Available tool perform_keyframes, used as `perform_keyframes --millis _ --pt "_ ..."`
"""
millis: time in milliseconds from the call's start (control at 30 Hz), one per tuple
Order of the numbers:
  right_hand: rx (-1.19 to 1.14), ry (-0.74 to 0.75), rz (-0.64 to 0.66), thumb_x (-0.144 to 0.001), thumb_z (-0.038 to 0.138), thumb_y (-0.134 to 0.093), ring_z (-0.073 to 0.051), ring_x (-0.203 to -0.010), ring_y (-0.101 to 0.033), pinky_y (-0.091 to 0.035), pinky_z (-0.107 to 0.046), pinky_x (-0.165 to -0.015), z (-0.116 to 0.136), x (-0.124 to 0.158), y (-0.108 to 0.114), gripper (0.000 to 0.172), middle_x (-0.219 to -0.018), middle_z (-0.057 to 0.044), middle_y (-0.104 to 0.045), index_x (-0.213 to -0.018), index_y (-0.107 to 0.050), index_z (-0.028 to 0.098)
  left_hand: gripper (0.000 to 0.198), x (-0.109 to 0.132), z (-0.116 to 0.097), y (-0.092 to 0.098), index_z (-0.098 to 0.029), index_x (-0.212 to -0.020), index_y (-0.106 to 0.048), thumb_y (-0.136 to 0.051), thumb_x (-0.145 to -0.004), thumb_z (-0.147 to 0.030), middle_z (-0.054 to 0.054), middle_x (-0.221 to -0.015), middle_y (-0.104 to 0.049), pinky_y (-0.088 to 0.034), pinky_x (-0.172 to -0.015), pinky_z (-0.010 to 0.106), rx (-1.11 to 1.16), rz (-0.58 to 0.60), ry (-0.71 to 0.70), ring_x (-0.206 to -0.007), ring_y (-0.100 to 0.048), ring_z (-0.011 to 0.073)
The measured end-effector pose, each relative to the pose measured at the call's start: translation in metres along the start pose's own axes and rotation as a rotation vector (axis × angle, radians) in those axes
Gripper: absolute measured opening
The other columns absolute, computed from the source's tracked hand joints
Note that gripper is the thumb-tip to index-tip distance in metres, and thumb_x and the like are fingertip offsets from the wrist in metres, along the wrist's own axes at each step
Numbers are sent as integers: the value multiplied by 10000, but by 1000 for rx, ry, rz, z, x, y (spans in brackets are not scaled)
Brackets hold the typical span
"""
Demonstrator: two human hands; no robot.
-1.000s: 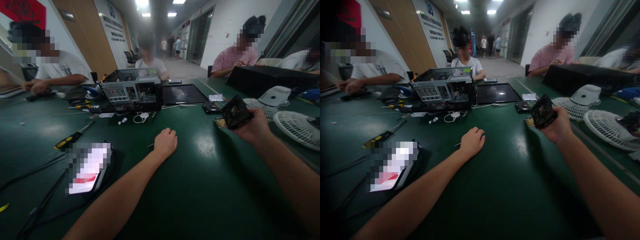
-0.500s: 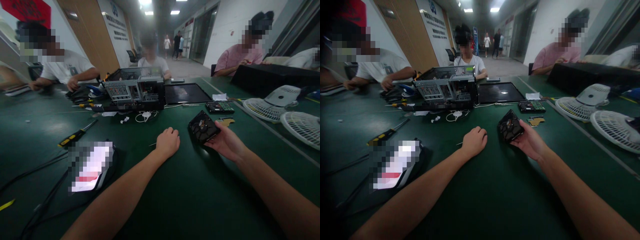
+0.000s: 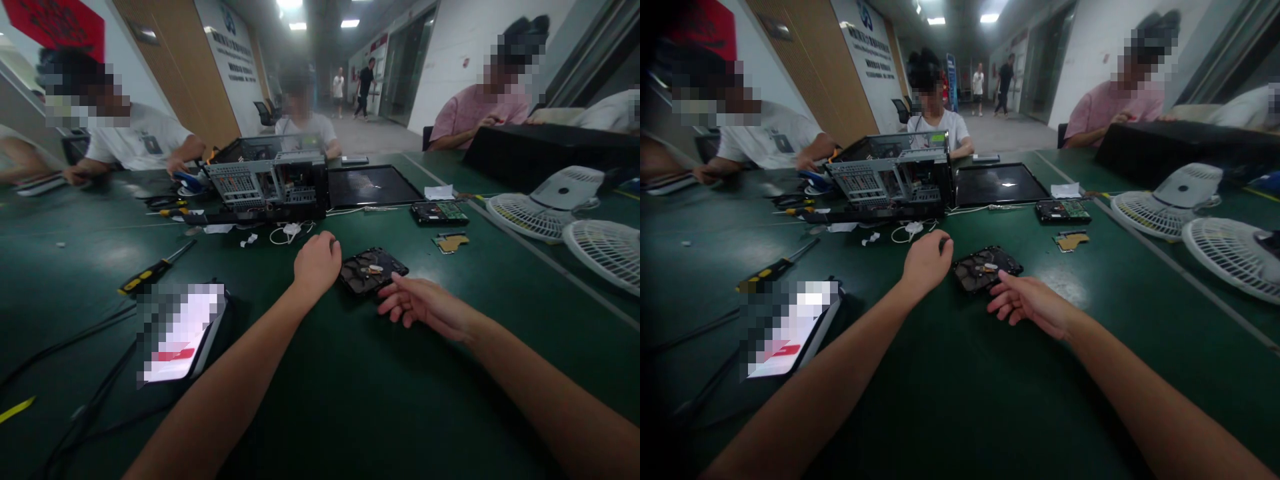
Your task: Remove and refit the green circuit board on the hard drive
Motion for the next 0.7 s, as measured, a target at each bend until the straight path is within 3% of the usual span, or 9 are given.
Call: perform_keyframes --millis 67,133,167,233,300,400,500,600,700 --pt "166 60 19 -967 540 -596 -152 -648 -641 -473 -256 -519 4 3 -8 401 -867 -110 -752 -996 -695 153 224 0 -13 20 -177 -1176 -602 -484 -1013 -277 131 -1160 -687 -525 -943 436 99 -114 -59 -1091 -661 286" --pt "322 224 -31 -953 467 -643 -156 -686 -652 -524 -292 -598 15 10 -15 296 -891 -79 -746 -988 -703 180 214 7 -31 32 -183 -1197 -569 -464 -1021 -242 117 -1145 -694 -523 -968 441 224 -173 -126 -1085 -668 266" --pt "378 339 -80 -938 426 -672 -173 -787 -680 -561 -328 -705 22 15 -18 251 -980 -75 -748 -1038 -706 198 198 12 -40 33 -198 -1196 -556 -460 -1030 -248 96 -1110 -708 -535 -951 430 315 -156 -150 -1035 -690 245" --pt "417 547 -125 -903 359 -727 -216 -1065 -679 -546 -407 -951 32 24 -25 322 -1206 -72 -715 -1196 -672 238 178 24 -59 25 -228 -1207 -522 -467 -1051 -295 55 -1039 -734 -578 -857 373 575 -22 -191 -895 -731 195" --pt "390 671 -121 -887 328 -745 -234 -1165 -649 -510 -440 -1037 34 27 -31 405 -1282 -68 -684 -1268 -628 254 158 37 -75 16 -242 -1185 -519 -520 -1040 -304 56 -1130 -733 -583 -898 363 759 55 -227 -989 -736 193" --pt "398 698 -170 -929 343 -683 -233 -1040 -684 -559 -424 -920 28 23 -29 323 -1188 -76 -709 -1228 -613 242 172 51 -88 4 -255 -1198 -530 -552 -1028 -279 65 -1278 -701 -539 -1031 411 802 75 -304 -1174 -685 214" --pt "538 730 -284 -980 334 -575 -230 -984 -682 -553 -405 -849 28 21 -21 307 -1185 -91 -703 -1270 -571 235 261 56 -92 -7 -272 -1258 -517 -580 -1018 -352 66 -1401 -638 -477 -1120 445 684 146 -452 -1286 -620 235" --pt "833 692 -458 -960 304 -559 -245 -943 -668 -519 -397 -823 35 22 -4 268 -1112 -103 -707 -1209 -587 209 635 48 -81 -13 -235 -1463 -390 -624 -957 -541 132 -1519 -518 -397 -1185 508 483 137 -502 -1406 -500 307" --pt "1048 519 -788 -945 307 -540 -262 -839 -657 -487 -386 -746 41 20 36 181 -955 -109 -706 -1066 -612 193 983 33 -55 -23 -165 -1571 -247 -626 -859 -726 212 -1572 -418 -349 -1191 581 267 172 -356 -1458 -403 394"
Point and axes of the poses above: each hand's wrist, its own x-axis away from the middle knuckle, its own y-axis out of the back of the hand, z = x × y, the point moved 6 cm from there along -x, towards the middle knuckle
